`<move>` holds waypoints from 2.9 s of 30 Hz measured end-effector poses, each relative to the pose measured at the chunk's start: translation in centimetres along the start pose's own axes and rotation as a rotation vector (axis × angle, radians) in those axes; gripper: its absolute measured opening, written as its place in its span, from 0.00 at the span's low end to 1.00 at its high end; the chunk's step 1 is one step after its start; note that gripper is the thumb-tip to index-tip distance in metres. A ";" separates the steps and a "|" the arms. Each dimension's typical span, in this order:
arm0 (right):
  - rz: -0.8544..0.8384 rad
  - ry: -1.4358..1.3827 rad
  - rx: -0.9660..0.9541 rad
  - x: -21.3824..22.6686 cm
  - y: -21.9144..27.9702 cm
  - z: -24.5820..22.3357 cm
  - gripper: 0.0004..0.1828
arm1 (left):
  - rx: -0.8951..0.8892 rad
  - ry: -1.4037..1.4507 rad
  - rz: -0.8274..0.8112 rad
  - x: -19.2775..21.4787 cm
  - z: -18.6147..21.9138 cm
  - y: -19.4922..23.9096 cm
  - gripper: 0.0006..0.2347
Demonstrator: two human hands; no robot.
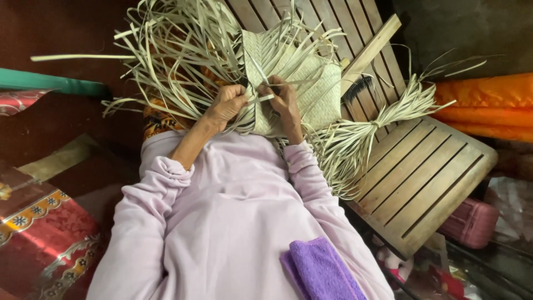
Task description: The person weaves a basket using dried palm leaves, interlacing strands by hand to form a patterned structure. The hands manipulate the leaves continuously, pulling and tucking them into the existing weave.
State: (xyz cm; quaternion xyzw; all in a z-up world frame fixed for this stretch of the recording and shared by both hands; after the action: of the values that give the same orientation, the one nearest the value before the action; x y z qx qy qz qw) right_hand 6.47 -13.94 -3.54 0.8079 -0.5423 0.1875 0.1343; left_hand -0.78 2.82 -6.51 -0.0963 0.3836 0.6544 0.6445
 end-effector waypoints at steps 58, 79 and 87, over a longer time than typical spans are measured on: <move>0.213 -0.105 -0.231 2.4 4.2 -8.6 0.13 | 0.222 -0.109 -0.021 0.8 -2.6 -3.7 0.05; 0.283 -0.210 -0.437 2.0 3.7 -10.2 0.11 | 0.324 0.055 0.099 -2.6 -0.7 -1.5 0.08; 0.321 -0.190 -0.402 1.4 4.1 -9.4 0.09 | 0.402 0.069 0.055 -3.5 1.1 0.0 0.07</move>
State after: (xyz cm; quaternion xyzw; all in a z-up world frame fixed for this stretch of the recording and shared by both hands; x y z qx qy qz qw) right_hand 1.67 -12.70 5.51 0.6827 -0.6999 0.0181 0.2091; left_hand 0.13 0.78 -3.58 0.0223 0.5308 0.5782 0.6192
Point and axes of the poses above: each hand's wrist, its own y-axis away from the middle knuckle, its own x-axis out of the back of the hand, z = x × y, the point moved 3 cm from there along -y, towards the middle knuckle, and after that the axes turned 8 degrees about y, right-handed, at the moved point
